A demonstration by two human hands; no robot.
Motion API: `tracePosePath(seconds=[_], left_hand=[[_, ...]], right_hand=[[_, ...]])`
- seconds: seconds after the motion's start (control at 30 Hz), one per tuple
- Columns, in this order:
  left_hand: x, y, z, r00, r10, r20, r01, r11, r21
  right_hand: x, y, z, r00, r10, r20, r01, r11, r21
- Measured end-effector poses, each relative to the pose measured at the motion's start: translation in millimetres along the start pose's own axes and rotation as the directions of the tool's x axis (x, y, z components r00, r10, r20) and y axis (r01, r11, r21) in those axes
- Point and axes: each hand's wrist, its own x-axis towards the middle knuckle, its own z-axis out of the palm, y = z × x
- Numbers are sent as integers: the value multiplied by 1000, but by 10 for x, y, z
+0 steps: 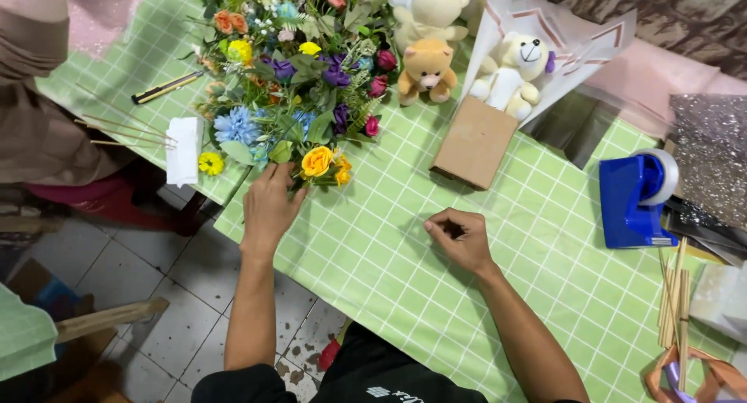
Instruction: Assembling flower heads onto wooden sticks to create floral picks for arrangements.
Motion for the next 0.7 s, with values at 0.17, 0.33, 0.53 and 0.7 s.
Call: tracePosePath(seconds=[0.17,0.33,0.53,0.7], left_hand=[[54,-127,156,994,56,-96,-64,994,-84],[125,-150,197,1000,15,23,-2,878,-479],[112,-156,288,984,30,-173,-87,939,-332],[95,-158,328,907,-62,-416,-186,828,-529]], right_hand=[[29,-51,17,1000,-2,0,2,1000,-5],[50,-158,15,1000,-2,3,2,1000,6],[63,-188,19,1000,-19,13,19,1000,3],[58,-176,17,999,-27,31,28,1000,-11]])
